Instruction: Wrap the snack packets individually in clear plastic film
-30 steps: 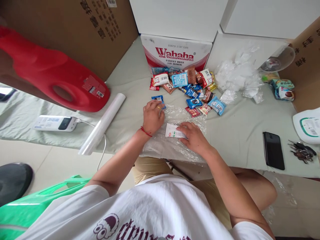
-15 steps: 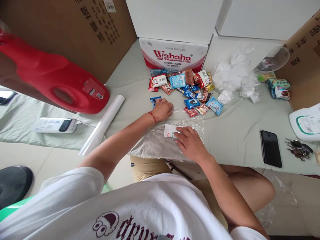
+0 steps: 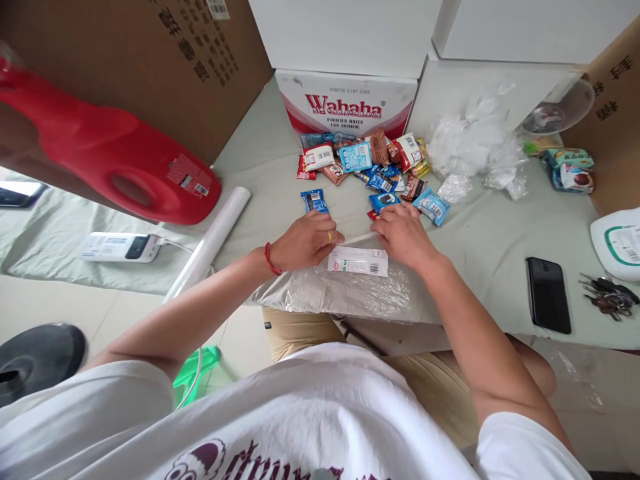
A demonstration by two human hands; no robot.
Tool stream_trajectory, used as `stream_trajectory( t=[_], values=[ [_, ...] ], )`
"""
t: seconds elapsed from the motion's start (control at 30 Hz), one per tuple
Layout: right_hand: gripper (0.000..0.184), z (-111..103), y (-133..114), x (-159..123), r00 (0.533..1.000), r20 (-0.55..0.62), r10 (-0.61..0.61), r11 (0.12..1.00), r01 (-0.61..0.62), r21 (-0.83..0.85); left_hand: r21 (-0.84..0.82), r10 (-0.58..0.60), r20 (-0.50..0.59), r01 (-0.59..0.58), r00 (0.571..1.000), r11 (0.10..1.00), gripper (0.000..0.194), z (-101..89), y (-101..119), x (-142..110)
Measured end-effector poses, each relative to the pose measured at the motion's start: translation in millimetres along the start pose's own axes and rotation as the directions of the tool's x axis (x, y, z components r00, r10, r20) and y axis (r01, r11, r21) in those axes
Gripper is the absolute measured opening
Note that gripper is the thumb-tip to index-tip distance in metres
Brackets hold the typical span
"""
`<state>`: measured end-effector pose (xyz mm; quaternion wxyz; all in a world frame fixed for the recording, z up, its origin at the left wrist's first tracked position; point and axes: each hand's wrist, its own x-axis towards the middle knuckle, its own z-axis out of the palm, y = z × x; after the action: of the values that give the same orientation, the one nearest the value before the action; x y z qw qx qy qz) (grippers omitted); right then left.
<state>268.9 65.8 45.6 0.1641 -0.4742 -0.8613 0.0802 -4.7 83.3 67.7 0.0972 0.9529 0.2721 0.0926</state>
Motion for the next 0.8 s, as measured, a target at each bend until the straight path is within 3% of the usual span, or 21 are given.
stream_trajectory(
  t=[0.17,0.27,0.43,0.5,0.63,0.73,0.8],
  values=[
    [0.032,-1.4,-13.4,-61.2,0.997,0.003,-0.077,0.995,0.077,-0.070,-0.011,0.150,0.079,-0.149,0.986,0.989,0.028,27.3,5.5,-28.4],
    [0.038,8.7,-17.7,-103.5,0.995,-0.002,-0.104,0.994,0.104,-0.030,-0.047,0.216,0.043,-0.214,0.975,0.976,0.025,40.4,7.4,-45.7],
    [0.042,25.1,-47.0,-155.0,0.974,-0.227,0.015,0.999,-0.003,0.054,-0.045,0.195,-0.020,-0.196,0.981,0.980,0.034,47.8,11.2,-64.8],
    [0.045,32.9,-70.2,-161.8,0.960,-0.280,0.026,0.999,-0.014,0.044,-0.032,0.176,-0.011,-0.176,0.984,0.984,0.038,50.5,13.1,-66.7],
    [0.042,54.4,-109.4,-150.7,0.979,-0.193,-0.059,0.998,0.052,-0.040,-0.007,0.174,0.085,-0.174,0.981,0.985,0.039,57.3,17.4,-65.6],
    [0.022,64.7,-117.3,-135.4,0.984,-0.169,-0.054,0.998,0.046,-0.053,0.008,0.130,0.136,-0.133,0.982,0.991,0.040,60.0,20.4,-65.1],
    [0.019,63.6,-114.3,-127.7,0.982,-0.183,-0.037,0.999,0.035,-0.017,0.008,0.079,0.152,-0.081,0.985,0.997,0.041,59.5,22.0,-65.3]
  ],
)
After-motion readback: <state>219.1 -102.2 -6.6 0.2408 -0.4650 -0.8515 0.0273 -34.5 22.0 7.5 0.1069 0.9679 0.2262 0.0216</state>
